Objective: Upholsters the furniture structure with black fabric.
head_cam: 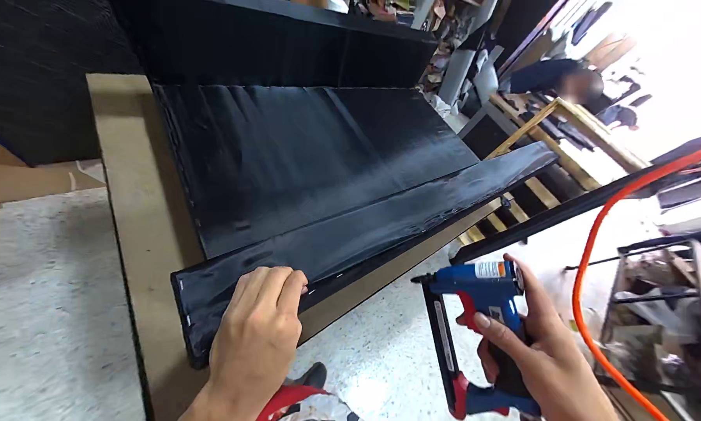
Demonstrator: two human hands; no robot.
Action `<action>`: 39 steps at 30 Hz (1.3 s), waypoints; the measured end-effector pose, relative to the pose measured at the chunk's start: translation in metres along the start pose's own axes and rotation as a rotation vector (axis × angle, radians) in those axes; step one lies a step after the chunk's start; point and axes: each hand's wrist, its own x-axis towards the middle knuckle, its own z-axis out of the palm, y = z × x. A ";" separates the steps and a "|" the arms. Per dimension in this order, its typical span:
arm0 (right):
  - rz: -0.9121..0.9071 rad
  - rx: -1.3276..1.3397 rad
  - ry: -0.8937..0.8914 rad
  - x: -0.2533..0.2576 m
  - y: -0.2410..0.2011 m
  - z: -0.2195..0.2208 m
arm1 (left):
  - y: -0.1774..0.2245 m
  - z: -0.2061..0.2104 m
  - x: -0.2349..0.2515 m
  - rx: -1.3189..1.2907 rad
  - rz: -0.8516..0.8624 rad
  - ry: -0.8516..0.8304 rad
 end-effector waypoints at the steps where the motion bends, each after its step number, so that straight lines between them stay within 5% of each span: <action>1: -0.003 -0.030 0.014 0.009 -0.008 -0.001 | -0.002 0.001 0.001 -0.009 0.020 -0.033; 9: 0.018 -0.345 0.009 0.059 -0.065 0.025 | -0.009 0.000 0.007 -0.046 0.123 -0.123; 19: 0.067 -0.623 -0.014 0.064 -0.076 0.046 | -0.011 -0.003 0.007 -0.070 0.178 -0.117; 32: -0.017 -0.730 -0.098 0.020 -0.093 0.092 | -0.012 -0.006 0.007 -0.060 0.238 -0.169; 39: 0.086 -0.519 0.017 -0.040 -0.067 0.090 | -0.019 -0.017 0.004 -0.148 0.193 -0.217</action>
